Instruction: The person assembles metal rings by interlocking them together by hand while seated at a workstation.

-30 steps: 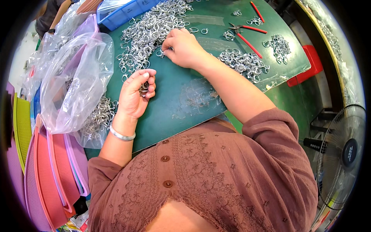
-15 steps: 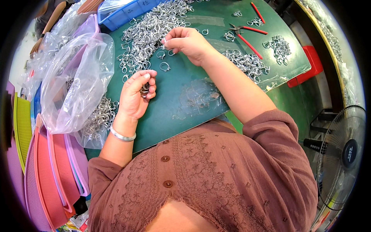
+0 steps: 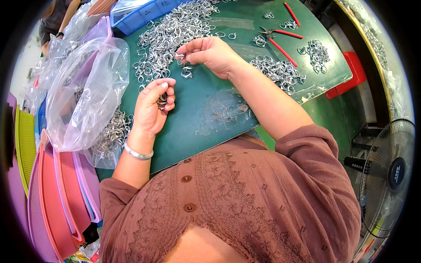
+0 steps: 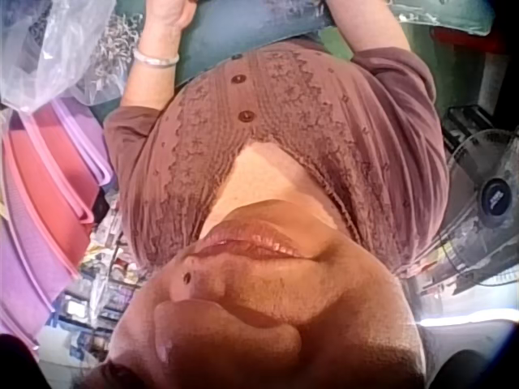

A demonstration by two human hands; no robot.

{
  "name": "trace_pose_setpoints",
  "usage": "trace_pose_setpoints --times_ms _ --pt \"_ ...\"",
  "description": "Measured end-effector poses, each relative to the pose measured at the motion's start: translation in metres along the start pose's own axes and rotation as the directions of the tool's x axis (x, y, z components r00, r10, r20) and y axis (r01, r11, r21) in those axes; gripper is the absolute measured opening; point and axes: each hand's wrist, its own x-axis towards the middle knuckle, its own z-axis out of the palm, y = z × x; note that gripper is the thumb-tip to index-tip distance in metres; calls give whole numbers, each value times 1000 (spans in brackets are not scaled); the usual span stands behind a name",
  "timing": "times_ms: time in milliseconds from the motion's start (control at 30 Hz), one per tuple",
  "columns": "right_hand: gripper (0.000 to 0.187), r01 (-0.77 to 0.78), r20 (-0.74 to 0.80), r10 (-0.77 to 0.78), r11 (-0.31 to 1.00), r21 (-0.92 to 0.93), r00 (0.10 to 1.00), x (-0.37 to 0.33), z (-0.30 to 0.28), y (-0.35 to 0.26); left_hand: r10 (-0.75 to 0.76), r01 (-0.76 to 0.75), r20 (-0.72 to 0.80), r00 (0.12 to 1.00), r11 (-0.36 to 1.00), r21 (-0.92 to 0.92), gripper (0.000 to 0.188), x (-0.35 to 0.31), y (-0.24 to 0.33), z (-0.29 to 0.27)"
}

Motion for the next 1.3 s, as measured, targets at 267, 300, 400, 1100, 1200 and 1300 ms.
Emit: trace_pose_setpoints --times_ms 267,300,400,1100,1200,1300 --pt "17 -22 -18 20 995 -96 1000 -6 12 -2 50 -50 -33 998 999 10 12 0 0 1" --pt "17 -33 0 33 994 -100 999 -7 13 -1 64 -63 -41 997 998 20 12 0 0 2" --pt "16 -59 36 63 995 -85 997 -10 19 0 106 -103 -68 992 994 45 11 -1 0 4" --pt "11 401 120 -408 723 -563 905 -26 46 7 349 -291 -206 914 919 267 10 1 -6 13" --pt "14 428 91 -436 785 -448 895 -26 47 6 279 -246 -213 936 954 169 11 2 -5 9" --pt "16 379 28 -403 834 -401 915 -23 39 5 241 -217 -200 950 967 137 14 3 -4 6"
